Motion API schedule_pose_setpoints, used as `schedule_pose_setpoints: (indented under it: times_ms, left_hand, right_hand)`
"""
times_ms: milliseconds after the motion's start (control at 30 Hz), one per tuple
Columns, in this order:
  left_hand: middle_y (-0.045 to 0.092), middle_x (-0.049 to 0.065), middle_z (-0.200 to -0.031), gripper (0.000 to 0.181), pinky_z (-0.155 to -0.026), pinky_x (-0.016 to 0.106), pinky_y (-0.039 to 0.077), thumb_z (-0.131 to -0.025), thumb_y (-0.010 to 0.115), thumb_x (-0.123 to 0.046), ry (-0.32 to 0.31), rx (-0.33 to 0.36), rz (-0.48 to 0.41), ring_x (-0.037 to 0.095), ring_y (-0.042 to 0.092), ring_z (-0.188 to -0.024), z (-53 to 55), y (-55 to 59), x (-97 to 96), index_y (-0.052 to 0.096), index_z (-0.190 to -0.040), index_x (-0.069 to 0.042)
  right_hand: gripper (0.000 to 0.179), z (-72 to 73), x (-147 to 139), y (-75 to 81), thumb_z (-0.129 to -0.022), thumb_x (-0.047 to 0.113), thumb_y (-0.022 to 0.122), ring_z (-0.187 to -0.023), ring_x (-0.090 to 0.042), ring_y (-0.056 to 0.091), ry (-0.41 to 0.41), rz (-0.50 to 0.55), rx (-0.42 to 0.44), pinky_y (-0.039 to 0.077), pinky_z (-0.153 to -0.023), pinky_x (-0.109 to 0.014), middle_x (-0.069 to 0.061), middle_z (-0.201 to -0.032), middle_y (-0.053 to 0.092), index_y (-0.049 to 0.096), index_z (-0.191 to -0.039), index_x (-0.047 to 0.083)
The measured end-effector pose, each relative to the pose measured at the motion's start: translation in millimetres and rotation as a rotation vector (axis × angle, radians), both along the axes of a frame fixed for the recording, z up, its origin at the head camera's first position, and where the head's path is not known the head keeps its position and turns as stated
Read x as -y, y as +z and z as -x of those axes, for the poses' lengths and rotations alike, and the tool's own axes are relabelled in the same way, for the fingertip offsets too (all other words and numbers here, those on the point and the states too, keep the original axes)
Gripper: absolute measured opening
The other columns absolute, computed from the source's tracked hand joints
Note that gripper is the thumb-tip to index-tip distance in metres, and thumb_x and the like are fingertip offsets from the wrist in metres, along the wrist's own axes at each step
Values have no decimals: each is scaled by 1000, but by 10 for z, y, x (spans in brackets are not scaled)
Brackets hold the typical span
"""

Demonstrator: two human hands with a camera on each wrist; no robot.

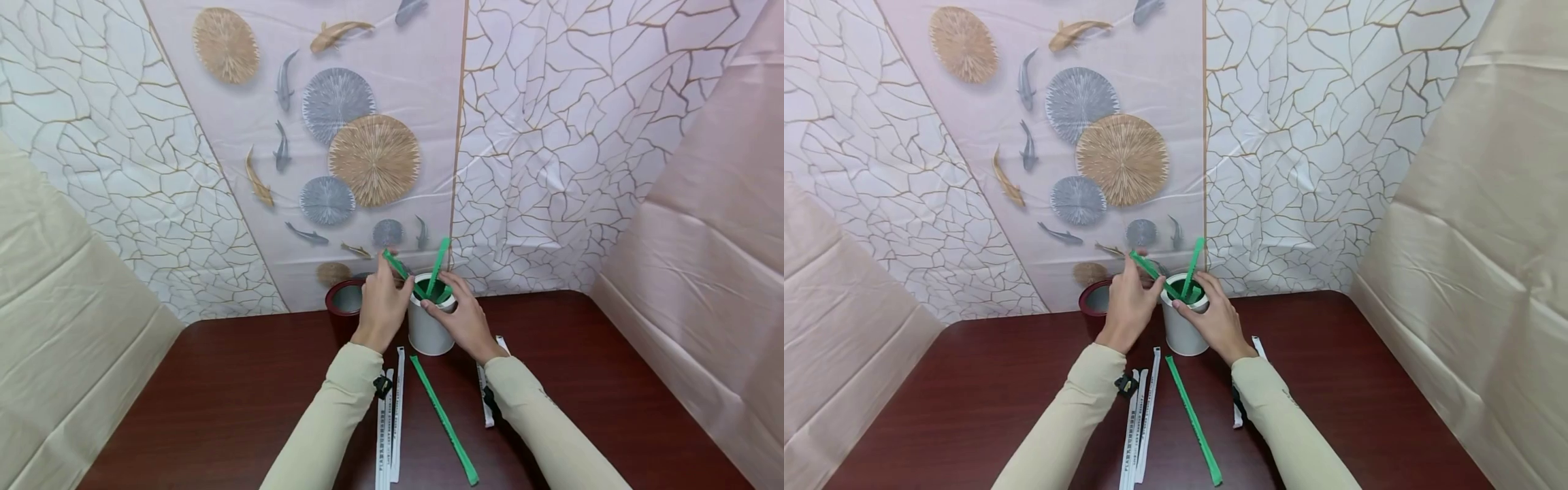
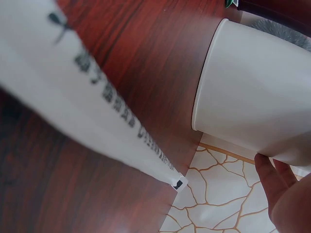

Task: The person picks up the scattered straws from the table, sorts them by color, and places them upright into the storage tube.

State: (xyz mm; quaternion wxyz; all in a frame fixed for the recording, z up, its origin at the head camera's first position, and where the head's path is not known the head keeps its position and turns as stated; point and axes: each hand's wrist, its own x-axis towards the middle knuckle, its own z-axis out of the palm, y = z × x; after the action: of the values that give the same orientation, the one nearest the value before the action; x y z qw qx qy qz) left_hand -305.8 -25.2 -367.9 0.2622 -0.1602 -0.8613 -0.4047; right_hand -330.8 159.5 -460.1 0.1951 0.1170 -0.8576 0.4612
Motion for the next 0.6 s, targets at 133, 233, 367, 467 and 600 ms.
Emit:
schedule_pose_setpoints:
  times_ms: [133, 233, 367, 467, 600]
  left_hand:
    - [79, 8, -96, 45, -69, 39, 62, -99, 76, -15, 25, 58, -3, 22, 77, -84, -28, -206, -27, 55, -138, -4]
    - [78, 7, -106, 49, -77, 42, 62, -99, 76, -21, 25, 121, -30, 23, 77, -94, -105, -277, -8, 54, -141, -6]
    - [75, 8, -112, 59, -83, 43, 62, -98, 78, -29, 32, 149, -71, 25, 76, -98, -256, -223, 70, 50, -146, -7]
    - [74, 10, -114, 58, -86, 43, 62, -98, 78, -30, 19, 95, -113, 28, 75, -102, -376, -83, 137, 53, -144, -5]
    - [75, 9, -109, 44, -82, 40, 62, -100, 76, -26, -22, 10, -156, 24, 76, -98, -552, 150, 204, 61, -136, -6]
  right_hand:
    - [82, -4, 6, 1, -92, 66, 72, -144, -32, 49, -2, 0, 5, 44, -109, -63, 0, -166, 39, 49, -158, 24]
    - [82, -15, 13, -2, -92, 67, 71, -143, -32, 50, -4, 3, 13, 45, -108, -63, 1, -166, 39, 49, -158, 24]
    - [82, -15, 17, 12, -92, 67, 71, -143, -32, 51, 3, 2, 18, 44, -108, -62, 1, -166, 39, 49, -159, 24]
    - [82, -6, 10, 21, -92, 67, 71, -143, -32, 50, 3, -1, 14, 43, -110, -62, 0, -166, 39, 49, -158, 23]
    - [82, 1, -5, 15, -92, 65, 72, -144, -32, 50, -2, -5, 9, 43, -111, -61, -1, -166, 40, 50, -158, 22]
